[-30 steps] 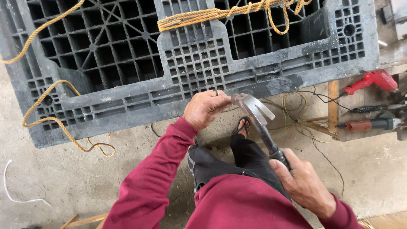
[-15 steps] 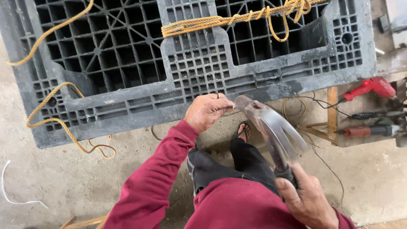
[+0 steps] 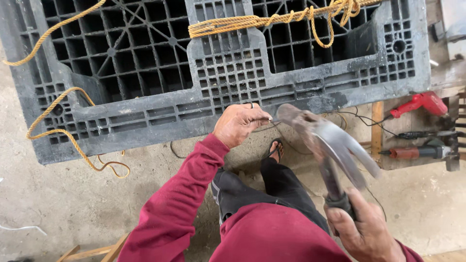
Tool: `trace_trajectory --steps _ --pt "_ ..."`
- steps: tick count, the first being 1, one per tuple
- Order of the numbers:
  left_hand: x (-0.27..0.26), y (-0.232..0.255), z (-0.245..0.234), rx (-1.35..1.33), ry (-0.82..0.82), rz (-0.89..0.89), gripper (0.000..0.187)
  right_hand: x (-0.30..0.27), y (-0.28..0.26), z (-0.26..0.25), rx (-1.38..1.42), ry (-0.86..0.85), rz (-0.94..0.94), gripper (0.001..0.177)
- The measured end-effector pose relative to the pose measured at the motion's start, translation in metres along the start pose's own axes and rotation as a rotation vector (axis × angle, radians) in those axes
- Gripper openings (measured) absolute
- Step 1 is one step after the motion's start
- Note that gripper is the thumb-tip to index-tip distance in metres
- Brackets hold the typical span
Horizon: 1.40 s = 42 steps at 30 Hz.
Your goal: The person hammers nails into the side of a large black plastic pallet, occasionally picking up new nails from a nearby surface.
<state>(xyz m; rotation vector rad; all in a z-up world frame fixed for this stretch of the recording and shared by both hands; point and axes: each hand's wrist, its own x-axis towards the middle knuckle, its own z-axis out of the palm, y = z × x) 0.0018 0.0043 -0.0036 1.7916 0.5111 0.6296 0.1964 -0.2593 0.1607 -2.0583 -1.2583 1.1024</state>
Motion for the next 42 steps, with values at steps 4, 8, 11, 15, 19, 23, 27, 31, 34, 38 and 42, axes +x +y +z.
trace_trajectory --steps 4,8,11,15,19,23,27,31,34,38,42 --pt "0.0 -0.002 -0.002 0.092 0.018 0.036 0.016 0.019 -0.005 0.005 -0.117 0.013 0.029 0.021" --pt "0.0 0.0 -0.001 0.177 0.015 0.053 0.02 0.029 -0.01 0.005 -0.28 -0.149 0.448 0.03" --pt "0.0 0.001 -0.005 0.085 0.002 0.066 0.015 0.012 -0.001 0.001 -0.186 -0.051 0.265 0.026" --pt "0.002 0.003 -0.004 0.089 0.008 0.031 0.014 0.012 0.009 0.013 0.002 -0.028 0.051 0.022" --pt "0.001 0.005 -0.002 0.12 0.003 0.062 0.019 0.031 0.002 0.01 -0.312 -0.153 0.449 0.03" --pt "0.0 0.005 -0.004 -0.105 0.008 -0.023 0.02 0.017 -0.004 0.001 -0.085 -0.002 0.274 0.025" --pt "0.002 0.003 -0.003 0.002 -0.004 -0.034 0.016 0.013 0.001 0.01 0.127 0.01 0.068 0.025" --pt "0.002 0.004 -0.002 0.04 -0.022 0.009 0.02 0.033 -0.004 0.008 -0.426 -0.248 0.522 0.031" --pt "0.004 0.004 -0.004 0.007 -0.016 -0.012 0.016 0.02 -0.007 -0.002 -0.184 -0.122 0.455 0.03" --pt "0.004 0.004 -0.005 0.026 -0.016 -0.009 0.015 0.004 0.001 0.009 0.24 0.066 0.028 0.028" --pt "0.005 0.004 -0.006 0.049 -0.03 0.038 0.018 0.041 0.002 0.007 -0.308 -0.213 0.495 0.032"
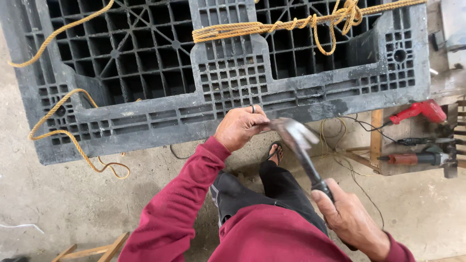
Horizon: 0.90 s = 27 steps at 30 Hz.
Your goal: The person hammers nails into the side of a large black plastic pallet, occasionally picking up new nails from a nearby surface.
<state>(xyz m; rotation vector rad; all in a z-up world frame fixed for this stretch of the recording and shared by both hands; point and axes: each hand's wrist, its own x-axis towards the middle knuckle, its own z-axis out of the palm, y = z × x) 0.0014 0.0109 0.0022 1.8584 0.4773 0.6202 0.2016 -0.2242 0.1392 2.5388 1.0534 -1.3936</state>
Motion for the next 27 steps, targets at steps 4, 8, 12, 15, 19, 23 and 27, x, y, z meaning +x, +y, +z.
trace_trajectory --steps 4,8,12,15,19,23,27 --pt "0.003 -0.004 -0.001 -0.108 0.015 -0.049 0.016 -0.016 0.002 -0.004 0.083 0.081 -0.009 0.031" --pt "0.008 -0.007 0.006 -0.346 0.433 -0.109 0.023 -0.026 0.019 0.002 0.378 0.194 -0.328 0.028" --pt "0.019 -0.012 0.025 -0.118 0.923 -0.198 0.03 -0.01 0.015 -0.003 0.277 0.122 -0.152 0.026" --pt "0.014 -0.012 0.033 0.028 1.051 -0.183 0.032 -0.001 0.011 -0.006 0.211 0.017 -0.091 0.036" --pt "0.017 -0.01 0.031 0.208 1.062 -0.127 0.029 -0.03 0.022 -0.009 0.416 0.1 -0.011 0.024" --pt "0.016 -0.009 0.031 0.214 1.08 -0.141 0.03 -0.021 0.036 0.0 0.821 0.21 -0.663 0.033" --pt "0.012 -0.006 0.034 0.236 1.082 -0.077 0.023 0.021 0.038 -0.013 -0.141 -0.083 0.017 0.029"
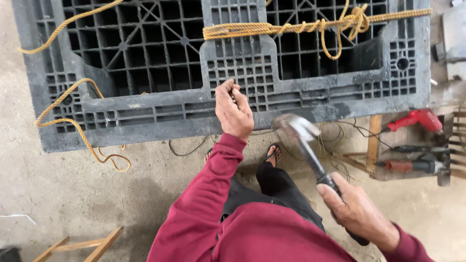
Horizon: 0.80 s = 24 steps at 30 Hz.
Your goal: The person hammers nails into the side of a large black plastic pallet, occasionally picking up new nails from a nearby surface.
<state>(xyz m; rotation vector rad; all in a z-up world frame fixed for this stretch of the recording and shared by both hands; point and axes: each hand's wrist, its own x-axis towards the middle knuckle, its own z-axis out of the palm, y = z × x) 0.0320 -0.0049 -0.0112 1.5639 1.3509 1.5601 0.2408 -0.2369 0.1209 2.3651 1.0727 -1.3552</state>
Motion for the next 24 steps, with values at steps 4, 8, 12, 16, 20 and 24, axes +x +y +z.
trace_trajectory --steps 4,8,12,16,20,24 --pt "0.012 0.001 0.007 -0.003 -0.006 -0.047 0.021 -0.029 0.003 -0.004 0.829 -0.058 -0.075 0.029" --pt "0.006 -0.003 0.0 0.005 -0.014 0.007 0.021 -0.049 -0.01 -0.015 1.093 0.152 -0.801 0.026" --pt "0.002 0.0 0.0 0.0 -0.019 -0.036 0.021 -0.012 -0.014 -0.021 -0.516 0.336 -0.844 0.019" --pt "0.018 -0.003 0.004 -0.038 -0.009 -0.011 0.02 -0.017 0.005 -0.031 -0.003 0.088 -0.32 0.023" --pt "0.007 -0.001 0.002 -0.016 -0.009 -0.044 0.017 -0.068 0.005 -0.013 0.756 0.221 -0.444 0.034" --pt "0.008 -0.002 0.001 0.0 -0.041 -0.059 0.017 -0.062 0.011 -0.029 0.966 0.106 -0.976 0.043"
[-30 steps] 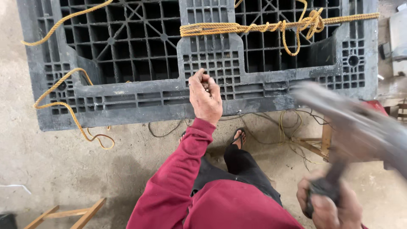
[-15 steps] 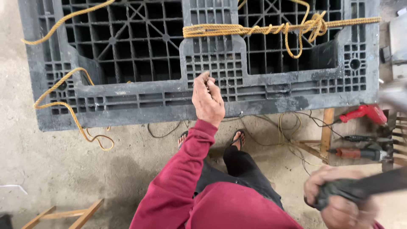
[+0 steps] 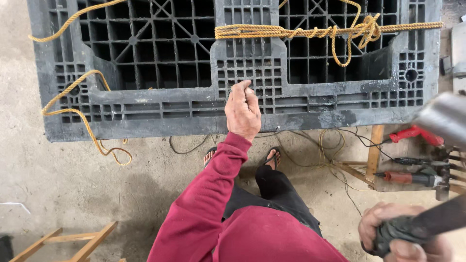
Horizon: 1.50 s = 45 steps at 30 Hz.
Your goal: The person hammers nails into the side of a large black plastic pallet, occasionally picking up new nails from a nearby surface.
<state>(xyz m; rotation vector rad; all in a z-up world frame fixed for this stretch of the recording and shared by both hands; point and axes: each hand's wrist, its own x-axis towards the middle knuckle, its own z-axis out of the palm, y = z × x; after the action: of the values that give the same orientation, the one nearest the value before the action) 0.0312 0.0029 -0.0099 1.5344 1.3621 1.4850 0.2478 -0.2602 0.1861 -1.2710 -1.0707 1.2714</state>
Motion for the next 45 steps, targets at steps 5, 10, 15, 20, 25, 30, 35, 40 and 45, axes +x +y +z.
trace_trajectory --steps 5,10,15,20,25,30,35,40,45 --pt "0.004 -0.001 0.001 0.0 -0.063 0.043 0.008 -0.046 0.086 -0.01 -0.259 0.332 0.537 0.039" --pt "0.012 0.0 0.0 -0.205 -0.076 -0.094 0.008 -0.08 0.123 -0.009 -0.282 0.307 0.71 0.056" --pt "-0.04 0.009 -0.017 -0.392 0.184 -0.446 0.015 -0.025 0.025 -0.033 0.21 -0.201 0.336 0.037" --pt "-0.14 0.035 -0.009 -0.708 0.219 -1.247 0.022 0.092 -0.062 -0.033 0.264 -0.601 0.296 0.044" --pt "-0.18 0.041 0.03 -0.85 0.187 -1.166 0.047 0.148 -0.086 -0.035 -1.249 -0.667 0.72 0.073" --pt "-0.18 0.054 0.056 -0.883 0.146 -1.042 0.062 0.189 -0.044 -0.026 -0.713 -0.618 -0.177 0.027" --pt "-0.192 0.06 0.069 -0.623 0.05 -0.698 0.054 0.223 -0.014 0.009 0.248 -0.581 0.012 0.015" --pt "-0.197 0.045 0.071 -0.768 0.392 -1.148 0.032 0.267 -0.003 0.06 0.011 -0.656 0.137 0.017" --pt "-0.162 0.026 0.038 -0.594 0.713 -0.995 0.031 0.296 0.009 0.118 -0.278 -0.926 0.191 0.023"
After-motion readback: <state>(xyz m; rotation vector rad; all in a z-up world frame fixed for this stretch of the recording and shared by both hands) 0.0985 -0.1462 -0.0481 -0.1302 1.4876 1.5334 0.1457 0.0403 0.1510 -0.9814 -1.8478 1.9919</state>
